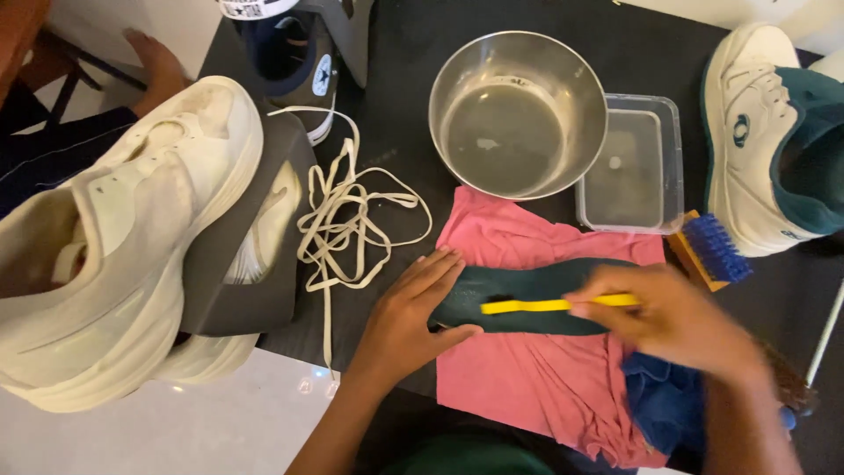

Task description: The person scrubs a dark green shoe insole with a yellow toothbrush, repeatedly dipping the brush into a metal bowl of water. The insole is placed on a pink cloth on a black table, and the person continues scrubbing different areas of the insole throughout the video.

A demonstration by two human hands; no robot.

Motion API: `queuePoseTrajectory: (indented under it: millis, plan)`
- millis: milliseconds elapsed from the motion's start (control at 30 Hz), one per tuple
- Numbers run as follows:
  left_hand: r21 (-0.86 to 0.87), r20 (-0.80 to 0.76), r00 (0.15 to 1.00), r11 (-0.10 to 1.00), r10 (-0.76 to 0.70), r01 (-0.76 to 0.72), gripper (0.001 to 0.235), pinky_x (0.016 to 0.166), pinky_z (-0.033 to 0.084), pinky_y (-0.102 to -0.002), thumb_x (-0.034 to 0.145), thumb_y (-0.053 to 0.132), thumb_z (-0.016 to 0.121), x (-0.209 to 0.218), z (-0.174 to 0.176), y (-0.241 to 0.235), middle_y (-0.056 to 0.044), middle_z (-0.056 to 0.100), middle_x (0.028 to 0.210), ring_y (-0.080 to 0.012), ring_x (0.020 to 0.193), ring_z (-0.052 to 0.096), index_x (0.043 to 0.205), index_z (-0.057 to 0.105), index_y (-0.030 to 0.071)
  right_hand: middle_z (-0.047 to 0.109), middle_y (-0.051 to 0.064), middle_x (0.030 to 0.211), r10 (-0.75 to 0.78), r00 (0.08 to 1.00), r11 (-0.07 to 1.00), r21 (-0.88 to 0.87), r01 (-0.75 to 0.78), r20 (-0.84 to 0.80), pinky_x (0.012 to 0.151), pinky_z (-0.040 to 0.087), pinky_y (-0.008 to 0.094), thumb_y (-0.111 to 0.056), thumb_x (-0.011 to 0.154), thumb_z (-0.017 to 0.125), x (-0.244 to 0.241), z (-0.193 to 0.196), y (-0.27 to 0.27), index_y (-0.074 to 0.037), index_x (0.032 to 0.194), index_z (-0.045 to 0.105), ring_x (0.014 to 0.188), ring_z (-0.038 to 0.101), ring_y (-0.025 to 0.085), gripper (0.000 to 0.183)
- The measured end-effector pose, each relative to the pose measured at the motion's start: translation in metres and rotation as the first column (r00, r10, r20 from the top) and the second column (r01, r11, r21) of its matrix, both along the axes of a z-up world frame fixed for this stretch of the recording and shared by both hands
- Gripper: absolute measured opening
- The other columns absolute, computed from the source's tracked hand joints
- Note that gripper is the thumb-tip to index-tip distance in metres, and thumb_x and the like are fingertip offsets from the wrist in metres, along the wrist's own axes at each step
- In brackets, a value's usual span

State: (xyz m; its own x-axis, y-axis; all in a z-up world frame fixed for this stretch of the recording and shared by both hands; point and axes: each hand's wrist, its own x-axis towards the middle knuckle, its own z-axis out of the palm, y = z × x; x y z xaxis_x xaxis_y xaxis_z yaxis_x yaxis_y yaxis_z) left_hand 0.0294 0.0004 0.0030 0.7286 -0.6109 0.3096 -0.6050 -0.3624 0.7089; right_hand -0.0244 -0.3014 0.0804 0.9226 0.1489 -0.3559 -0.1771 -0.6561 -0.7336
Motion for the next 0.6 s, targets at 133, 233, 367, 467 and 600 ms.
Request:
queuePoseTrajectory:
  millis: [133, 233, 367, 467, 600]
  plan:
    - [-0.020, -0.056, 0.998, 1.000, 0.013, -0.014, 0.081, 0.122, 0.035, -0.043, 0.072, 0.027, 0.094, 0.000, 0.003, -0.003, -0.017, 0.062, 0.144, -0.0319, 0.140, 0.053, 0.140, 0.061, 0.000, 0.053, 0.004, 0.047, 0.001, 0.967, 0.988, 0.149, -0.040, 0.255, 0.043, 0.041, 0.030, -0.008, 0.084, 0.076, 0.004, 0.013, 0.045, -0.012, 0.085, 0.080, 0.042, 0.052, 0.015, 0.006]
    - [0.009, -0.012, 1.000, 1.000, -0.006, 0.006, 0.080, 0.124, 0.037, -0.046, 0.078, 0.031, 0.093, -0.001, -0.001, -0.002, -0.012, 0.057, 0.150, -0.0268, 0.145, 0.050, 0.142, 0.057, 0.000, 0.081, -0.010, 0.072, 0.025, 0.996, 0.993, -0.115, -0.036, -0.089, 0.049, 0.048, 0.025, -0.031, 0.088, 0.074, -0.004, 0.016, -0.006, -0.024, 0.090, 0.086, 0.048, 0.075, 0.005, 0.014]
    - [-0.002, -0.013, 1.000, 1.000, 0.008, -0.008, 0.080, 0.124, 0.038, -0.045, 0.078, 0.031, 0.093, -0.002, -0.002, -0.002, -0.011, 0.057, 0.150, -0.0258, 0.145, 0.051, 0.143, 0.057, 0.001, 0.086, -0.008, 0.070, -0.079, 0.990, 0.983, -0.173, 0.059, -0.114, 0.055, 0.043, 0.025, -0.027, 0.084, 0.080, -0.009, 0.009, -0.010, -0.021, 0.085, 0.087, 0.056, 0.064, 0.006, 0.009]
    - [0.007, -0.014, 1.000, 1.000, -0.020, 0.020, 0.083, 0.125, 0.036, -0.046, 0.078, 0.031, 0.093, -0.002, -0.003, -0.003, -0.012, 0.056, 0.152, -0.0261, 0.146, 0.049, 0.145, 0.055, 0.001, 0.070, -0.003, 0.070, 0.103, 0.988, 0.988, 0.102, -0.115, 0.115, 0.053, 0.047, 0.027, -0.023, 0.095, 0.066, -0.002, 0.003, 0.017, -0.019, 0.091, 0.074, 0.055, 0.060, 0.008, 0.010]
    - [-0.014, -0.005, 1.000, 1.000, -0.013, 0.013, 0.083, 0.125, 0.038, -0.047, 0.077, 0.028, 0.095, -0.003, -0.004, -0.002, -0.011, 0.057, 0.151, -0.0263, 0.145, 0.050, 0.144, 0.055, 0.001, 0.072, -0.008, 0.060, 0.094, 0.994, 0.994, -0.062, -0.091, 0.050, 0.048, 0.040, 0.025, -0.027, 0.089, 0.074, -0.010, 0.011, -0.009, -0.024, 0.089, 0.081, 0.048, 0.058, 0.005, 0.008]
